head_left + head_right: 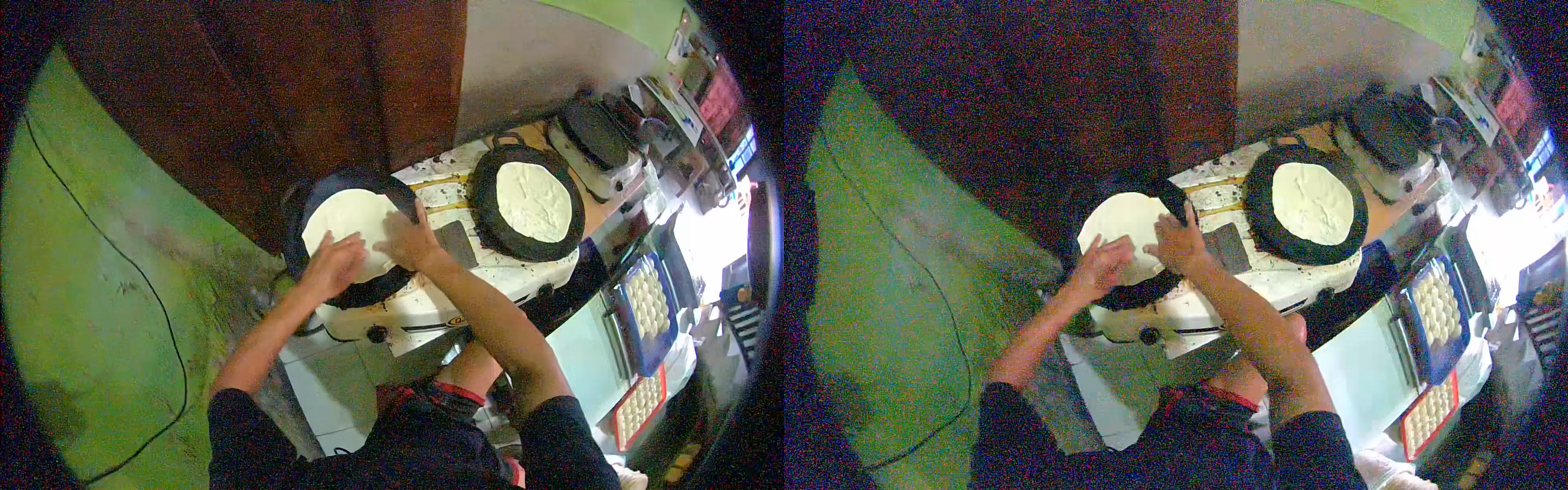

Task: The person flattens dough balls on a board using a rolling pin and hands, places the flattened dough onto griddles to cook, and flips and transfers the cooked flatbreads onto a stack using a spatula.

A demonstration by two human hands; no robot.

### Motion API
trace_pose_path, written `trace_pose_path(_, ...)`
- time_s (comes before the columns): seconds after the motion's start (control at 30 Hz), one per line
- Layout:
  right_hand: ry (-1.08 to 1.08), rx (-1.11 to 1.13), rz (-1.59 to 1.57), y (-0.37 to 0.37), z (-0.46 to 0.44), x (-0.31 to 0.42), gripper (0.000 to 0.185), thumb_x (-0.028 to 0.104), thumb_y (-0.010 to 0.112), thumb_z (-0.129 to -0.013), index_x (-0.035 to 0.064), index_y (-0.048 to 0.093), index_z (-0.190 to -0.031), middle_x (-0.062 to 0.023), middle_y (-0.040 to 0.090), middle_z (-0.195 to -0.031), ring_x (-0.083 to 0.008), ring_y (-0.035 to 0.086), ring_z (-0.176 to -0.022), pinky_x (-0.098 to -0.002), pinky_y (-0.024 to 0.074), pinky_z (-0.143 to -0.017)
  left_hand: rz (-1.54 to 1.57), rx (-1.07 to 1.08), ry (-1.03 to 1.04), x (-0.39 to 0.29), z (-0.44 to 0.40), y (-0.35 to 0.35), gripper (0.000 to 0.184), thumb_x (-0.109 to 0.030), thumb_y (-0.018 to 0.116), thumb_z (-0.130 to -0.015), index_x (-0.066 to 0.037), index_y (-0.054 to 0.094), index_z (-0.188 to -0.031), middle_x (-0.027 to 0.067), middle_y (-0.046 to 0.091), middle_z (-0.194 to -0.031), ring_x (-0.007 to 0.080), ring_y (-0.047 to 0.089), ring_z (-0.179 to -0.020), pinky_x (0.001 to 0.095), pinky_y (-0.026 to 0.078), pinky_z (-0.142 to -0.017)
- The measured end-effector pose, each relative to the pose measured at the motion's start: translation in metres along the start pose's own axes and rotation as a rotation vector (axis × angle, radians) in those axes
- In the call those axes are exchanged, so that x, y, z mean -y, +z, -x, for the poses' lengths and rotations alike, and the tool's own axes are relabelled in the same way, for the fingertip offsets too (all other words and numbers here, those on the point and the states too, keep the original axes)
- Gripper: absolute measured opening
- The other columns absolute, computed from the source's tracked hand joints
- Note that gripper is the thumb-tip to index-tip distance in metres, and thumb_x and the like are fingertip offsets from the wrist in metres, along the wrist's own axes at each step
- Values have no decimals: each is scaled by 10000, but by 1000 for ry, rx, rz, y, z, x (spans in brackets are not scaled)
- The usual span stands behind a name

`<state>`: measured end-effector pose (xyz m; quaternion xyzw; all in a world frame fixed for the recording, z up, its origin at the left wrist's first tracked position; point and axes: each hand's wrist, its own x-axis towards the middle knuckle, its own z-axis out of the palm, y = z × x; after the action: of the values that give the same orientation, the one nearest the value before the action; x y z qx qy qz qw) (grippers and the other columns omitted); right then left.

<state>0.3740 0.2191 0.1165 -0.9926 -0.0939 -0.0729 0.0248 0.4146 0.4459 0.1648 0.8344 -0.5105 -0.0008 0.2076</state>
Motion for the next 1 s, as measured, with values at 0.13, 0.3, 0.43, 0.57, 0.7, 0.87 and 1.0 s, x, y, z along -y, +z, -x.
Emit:
trace_pose_path(0.13, 113, -231, -23, -67, 55, -43, 605, 500, 371, -1028, 62, 500, -1427, -118, 493, -1490, -247, 442, -1398, -661, 60, -1182, 339, -58, -163, -85, -22, 21, 311, -244, 553, -998, -36, 646, -1210, 177, 637, -1291, 333, 583, -1238, 506, 384, -1114)
trace_pose_path(0.3, 666, -289, -342, -111, 274, -110, 421, 290, 463, -1042, 43, 580, -1362, -145, 591, -1393, -292, 507, -1351, -604, 111, -1197, 875, 81, -84, -243, -76, 118, 415, -241, 582, -991, -17, 570, -1339, 201, 616, -1319, 312, 568, -1263, 424, 410, -1095)
trace_pose_path(0.43, 1238, -454, -554, -129, 464, -117, 390, 307, 535, -1029, 3, 667, -1233, -204, 701, -1175, -261, 674, -1117, -375, 484, -1003, 983, 100, -44, -371, -176, 301, 537, -265, 663, -937, 29, 509, -1358, 230, 620, -1287, 337, 572, -1236, 427, 406, -1090)
trace_pose_path(0.57, 1505, -596, -440, -139, 627, -127, 358, 309, 607, -991, 16, 701, -1173, -173, 751, -968, -233, 725, -886, -343, 553, -807, 840, 313, -236, -459, -284, 401, 842, -560, 548, -927, 47, 349, -1477, 304, 394, -1483, 404, 383, -1395, 459, 298, -1168)
trace_pose_path(0.7, 1584, -739, -430, -149, 716, -156, 326, 297, 641, -961, 34, 725, -1133, -149, 755, -948, -226, 728, -862, -342, 565, -772, 738, 798, -283, -442, -345, 457, 867, -710, 506, -889, -4, 546, -1390, 241, 548, -1408, 384, 477, -1326, 462, 370, -1097)
trace_pose_path(0.87, 1519, -774, -487, -142, 771, -239, 314, 277, 654, -939, 33, 724, -1124, -112, 741, -894, -183, 690, -764, -334, 553, -730, 700, 691, -335, -421, -270, 371, 696, -688, 500, -925, -26, 708, -858, 84, 686, -847, 189, 614, -781, 341, 481, -730)
trace_pose_path(1.0, 1627, -705, -716, -121, 764, -332, 340, 282, 674, -903, 24, 726, -1118, -96, 730, -896, -150, 663, -779, -330, 535, -712, 775, 667, -521, -386, -196, 318, 631, -572, 482, -985, 11, 699, -875, 93, 655, -839, 182, 584, -752, 334, 470, -693)
